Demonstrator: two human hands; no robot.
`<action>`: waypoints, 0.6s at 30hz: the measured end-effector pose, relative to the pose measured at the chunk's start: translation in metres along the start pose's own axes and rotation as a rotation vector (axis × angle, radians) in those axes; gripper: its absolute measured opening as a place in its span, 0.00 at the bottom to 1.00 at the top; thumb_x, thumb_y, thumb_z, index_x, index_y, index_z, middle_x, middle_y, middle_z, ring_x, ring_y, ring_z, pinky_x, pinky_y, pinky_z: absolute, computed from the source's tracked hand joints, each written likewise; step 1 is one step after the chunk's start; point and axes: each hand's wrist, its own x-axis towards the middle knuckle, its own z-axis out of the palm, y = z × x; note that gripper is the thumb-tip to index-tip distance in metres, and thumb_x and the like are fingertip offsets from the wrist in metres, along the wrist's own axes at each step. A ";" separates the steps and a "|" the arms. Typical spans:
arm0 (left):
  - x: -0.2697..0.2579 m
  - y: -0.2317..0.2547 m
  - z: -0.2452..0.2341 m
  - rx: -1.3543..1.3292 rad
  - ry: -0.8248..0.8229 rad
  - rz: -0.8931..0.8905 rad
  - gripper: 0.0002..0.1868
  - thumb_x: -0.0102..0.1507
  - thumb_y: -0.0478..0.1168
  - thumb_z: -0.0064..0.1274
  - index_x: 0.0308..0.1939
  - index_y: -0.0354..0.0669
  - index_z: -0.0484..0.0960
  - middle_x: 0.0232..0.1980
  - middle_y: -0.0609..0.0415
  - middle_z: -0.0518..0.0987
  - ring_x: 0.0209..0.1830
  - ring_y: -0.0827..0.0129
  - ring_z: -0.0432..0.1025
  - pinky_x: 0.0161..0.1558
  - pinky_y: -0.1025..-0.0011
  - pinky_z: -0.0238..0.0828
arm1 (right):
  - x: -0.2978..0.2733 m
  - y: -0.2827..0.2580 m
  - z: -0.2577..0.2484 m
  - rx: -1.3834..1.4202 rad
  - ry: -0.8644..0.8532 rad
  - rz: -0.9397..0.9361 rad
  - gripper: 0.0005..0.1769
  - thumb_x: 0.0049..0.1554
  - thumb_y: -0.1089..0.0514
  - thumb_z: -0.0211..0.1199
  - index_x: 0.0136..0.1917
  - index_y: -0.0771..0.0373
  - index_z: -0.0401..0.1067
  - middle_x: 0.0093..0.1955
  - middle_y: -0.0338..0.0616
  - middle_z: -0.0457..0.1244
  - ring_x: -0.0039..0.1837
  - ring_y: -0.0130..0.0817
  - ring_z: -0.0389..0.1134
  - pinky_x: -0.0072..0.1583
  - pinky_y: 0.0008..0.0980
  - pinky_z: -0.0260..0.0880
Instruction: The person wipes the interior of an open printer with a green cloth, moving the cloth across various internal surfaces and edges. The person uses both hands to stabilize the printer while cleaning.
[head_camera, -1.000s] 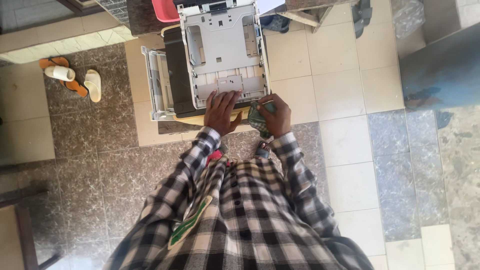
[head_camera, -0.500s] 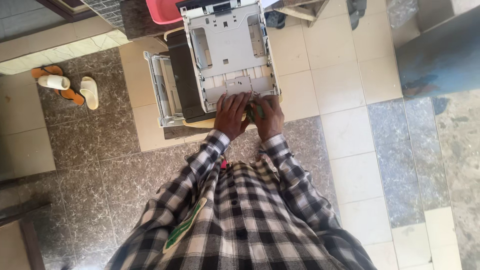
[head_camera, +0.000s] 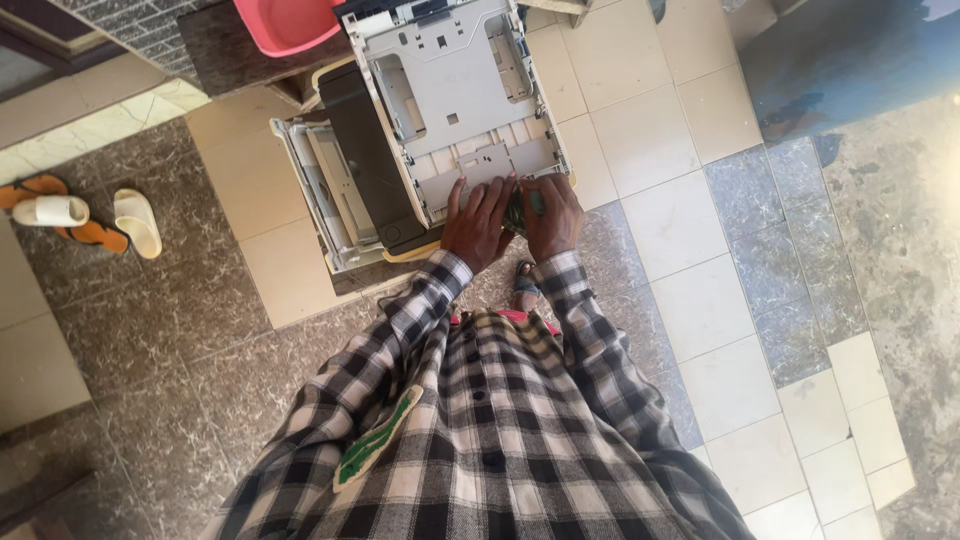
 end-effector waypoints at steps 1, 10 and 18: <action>0.001 0.000 -0.001 0.003 0.006 -0.002 0.52 0.58 0.51 0.63 0.80 0.40 0.54 0.69 0.49 0.67 0.66 0.57 0.63 0.76 0.43 0.42 | 0.001 -0.001 0.002 -0.025 -0.003 -0.007 0.03 0.59 0.61 0.67 0.48 0.60 0.76 0.48 0.47 0.66 0.50 0.50 0.70 0.49 0.46 0.70; 0.001 0.001 -0.008 -0.009 -0.052 -0.015 0.53 0.56 0.49 0.62 0.80 0.40 0.53 0.67 0.49 0.68 0.66 0.59 0.64 0.76 0.43 0.41 | 0.002 0.001 0.003 -0.097 -0.031 0.045 0.05 0.58 0.60 0.69 0.48 0.60 0.76 0.47 0.47 0.66 0.49 0.50 0.71 0.50 0.46 0.71; 0.002 -0.001 -0.004 -0.025 -0.003 -0.002 0.49 0.59 0.48 0.61 0.79 0.40 0.56 0.66 0.49 0.69 0.65 0.59 0.64 0.76 0.43 0.42 | 0.021 0.020 0.008 -0.163 -0.133 0.207 0.10 0.53 0.56 0.74 0.43 0.60 0.75 0.43 0.48 0.69 0.46 0.48 0.72 0.48 0.44 0.72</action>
